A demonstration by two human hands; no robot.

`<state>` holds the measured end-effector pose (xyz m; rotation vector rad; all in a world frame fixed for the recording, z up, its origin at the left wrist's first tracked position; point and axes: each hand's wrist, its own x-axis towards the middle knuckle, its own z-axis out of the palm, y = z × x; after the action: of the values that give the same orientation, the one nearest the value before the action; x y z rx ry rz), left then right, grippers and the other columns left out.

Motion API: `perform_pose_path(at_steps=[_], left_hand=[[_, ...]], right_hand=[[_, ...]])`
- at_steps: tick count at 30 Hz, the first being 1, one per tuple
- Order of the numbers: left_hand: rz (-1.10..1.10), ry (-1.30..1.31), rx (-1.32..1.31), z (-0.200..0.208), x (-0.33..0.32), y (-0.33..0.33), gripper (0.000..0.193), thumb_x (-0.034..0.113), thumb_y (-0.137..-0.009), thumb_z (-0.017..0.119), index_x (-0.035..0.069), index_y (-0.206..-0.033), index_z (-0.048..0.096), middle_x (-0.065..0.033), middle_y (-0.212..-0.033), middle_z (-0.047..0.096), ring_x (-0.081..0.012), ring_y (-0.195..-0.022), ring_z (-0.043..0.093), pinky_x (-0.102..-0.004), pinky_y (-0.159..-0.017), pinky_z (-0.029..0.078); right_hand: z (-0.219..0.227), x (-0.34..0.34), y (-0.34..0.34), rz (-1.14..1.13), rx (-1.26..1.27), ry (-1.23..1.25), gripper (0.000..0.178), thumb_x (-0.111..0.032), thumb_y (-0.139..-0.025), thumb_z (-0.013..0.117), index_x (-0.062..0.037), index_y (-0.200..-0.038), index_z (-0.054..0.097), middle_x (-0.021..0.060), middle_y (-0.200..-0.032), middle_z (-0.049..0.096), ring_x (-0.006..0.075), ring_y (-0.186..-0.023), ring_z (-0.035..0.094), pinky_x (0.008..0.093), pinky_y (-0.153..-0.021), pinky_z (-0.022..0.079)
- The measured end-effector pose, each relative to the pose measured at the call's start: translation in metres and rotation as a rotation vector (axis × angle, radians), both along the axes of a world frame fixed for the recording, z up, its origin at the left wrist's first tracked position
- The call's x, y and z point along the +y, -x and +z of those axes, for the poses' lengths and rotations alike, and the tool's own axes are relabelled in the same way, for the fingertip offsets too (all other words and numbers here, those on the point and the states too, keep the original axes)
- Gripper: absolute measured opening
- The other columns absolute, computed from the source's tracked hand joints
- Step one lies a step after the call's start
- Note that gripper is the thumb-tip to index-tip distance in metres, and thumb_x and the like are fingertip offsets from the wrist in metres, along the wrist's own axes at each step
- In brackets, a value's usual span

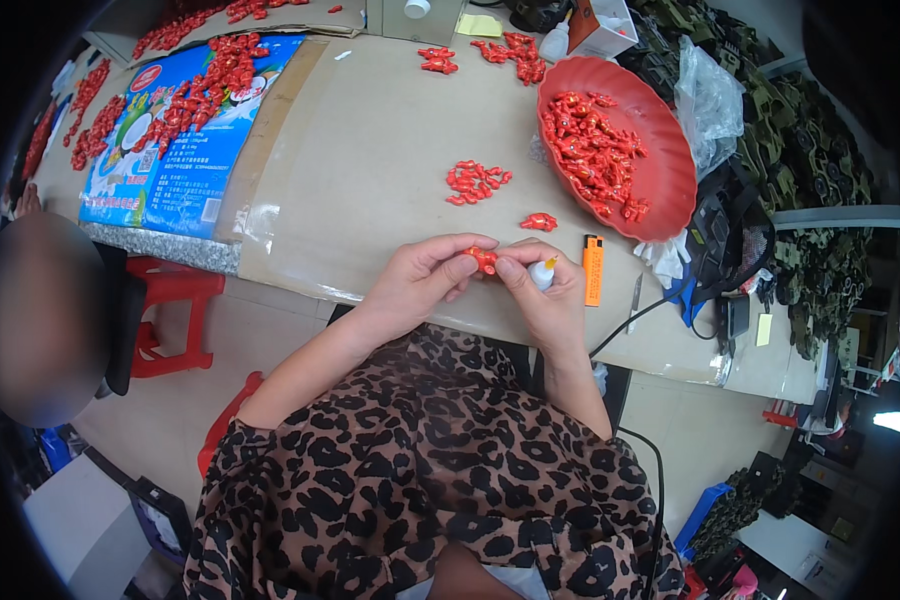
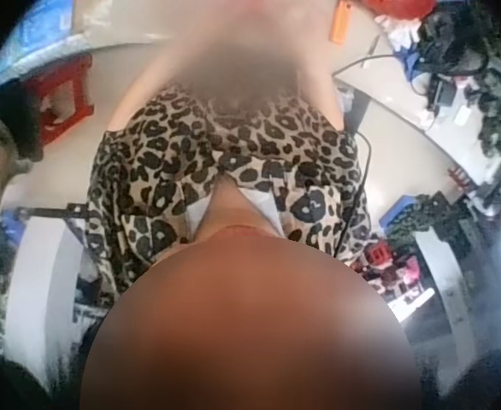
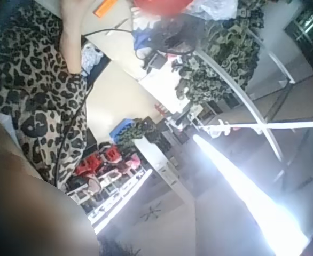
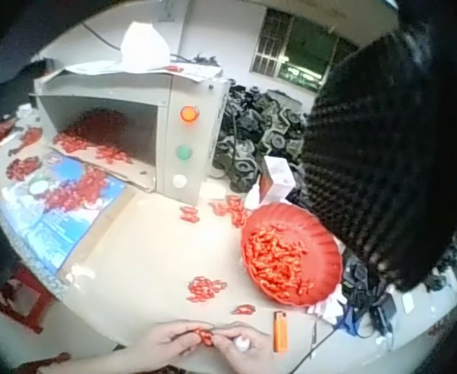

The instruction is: The person retrieves small plastic parts from a heating chamber, applies glue to the components using a glue bottle, and joins the pieces together by hand.

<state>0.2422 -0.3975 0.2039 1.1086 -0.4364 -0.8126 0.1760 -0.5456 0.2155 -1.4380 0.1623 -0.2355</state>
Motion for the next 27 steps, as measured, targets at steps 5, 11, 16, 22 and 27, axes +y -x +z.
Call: perform_pose_path(at_steps=[5, 11, 16, 22, 27], left_hand=[[-0.027, -0.088, 0.008, 0.004, 0.001, 0.000, 0.027, 0.015, -0.086, 0.047, 0.004, -0.110, 0.050, 0.0023, -0.082, 0.053, -0.0020, -0.064, 0.040, -0.0159, -0.057, 0.035], [-0.066, -0.015, 0.089, 0.001, 0.003, -0.004, 0.028, 0.018, -0.085, 0.048, 0.005, -0.110, 0.050, 0.0018, -0.087, 0.056, -0.0015, -0.070, 0.043, -0.0169, -0.060, 0.037], [-0.058, -0.049, 0.009, 0.001, 0.004, -0.003, 0.027, 0.016, -0.085, 0.048, 0.004, -0.109, 0.050, 0.0010, -0.089, 0.056, -0.0016, -0.073, 0.045, -0.0177, -0.061, 0.037], [-0.056, -0.039, 0.004, 0.004, 0.003, -0.002, 0.024, 0.009, -0.085, 0.047, 0.000, -0.107, 0.050, -0.0007, -0.093, 0.055, -0.0035, -0.081, 0.047, -0.0184, -0.070, 0.039], [-0.037, -0.038, 0.006, 0.003, 0.003, 0.000, 0.023, 0.006, -0.085, 0.045, -0.001, -0.106, 0.049, -0.0023, -0.096, 0.053, -0.0059, -0.087, 0.048, -0.0205, -0.078, 0.038]], right_hand=[[-0.005, -0.003, -0.001, -0.022, -0.054, 0.089, 0.007, -0.004, -0.076, 0.059, 0.0012, -0.080, 0.059, 0.0055, -0.076, 0.057, 0.0087, -0.069, 0.052, 0.0200, -0.062, 0.041], [-0.010, 0.001, -0.001, -0.047, -0.156, 0.250, 0.006, -0.003, -0.074, 0.061, 0.0003, -0.078, 0.059, 0.0067, -0.073, 0.056, 0.0114, -0.066, 0.052, 0.0216, -0.060, 0.041], [-0.012, 0.002, 0.001, -0.063, -0.185, 0.328, 0.007, -0.004, -0.072, 0.062, 0.0003, -0.077, 0.059, 0.0072, -0.070, 0.057, 0.0135, -0.064, 0.052, 0.0231, -0.057, 0.041], [-0.011, 0.005, 0.001, -0.062, -0.198, 0.366, 0.006, -0.003, -0.072, 0.062, 0.0001, -0.076, 0.058, 0.0074, -0.071, 0.057, 0.0142, -0.063, 0.052, 0.0236, -0.056, 0.041], [-0.009, 0.006, 0.001, -0.056, -0.233, 0.414, 0.006, -0.002, -0.071, 0.062, 0.0000, -0.075, 0.058, 0.0072, -0.070, 0.056, 0.0149, -0.062, 0.052, 0.0238, -0.056, 0.041]])
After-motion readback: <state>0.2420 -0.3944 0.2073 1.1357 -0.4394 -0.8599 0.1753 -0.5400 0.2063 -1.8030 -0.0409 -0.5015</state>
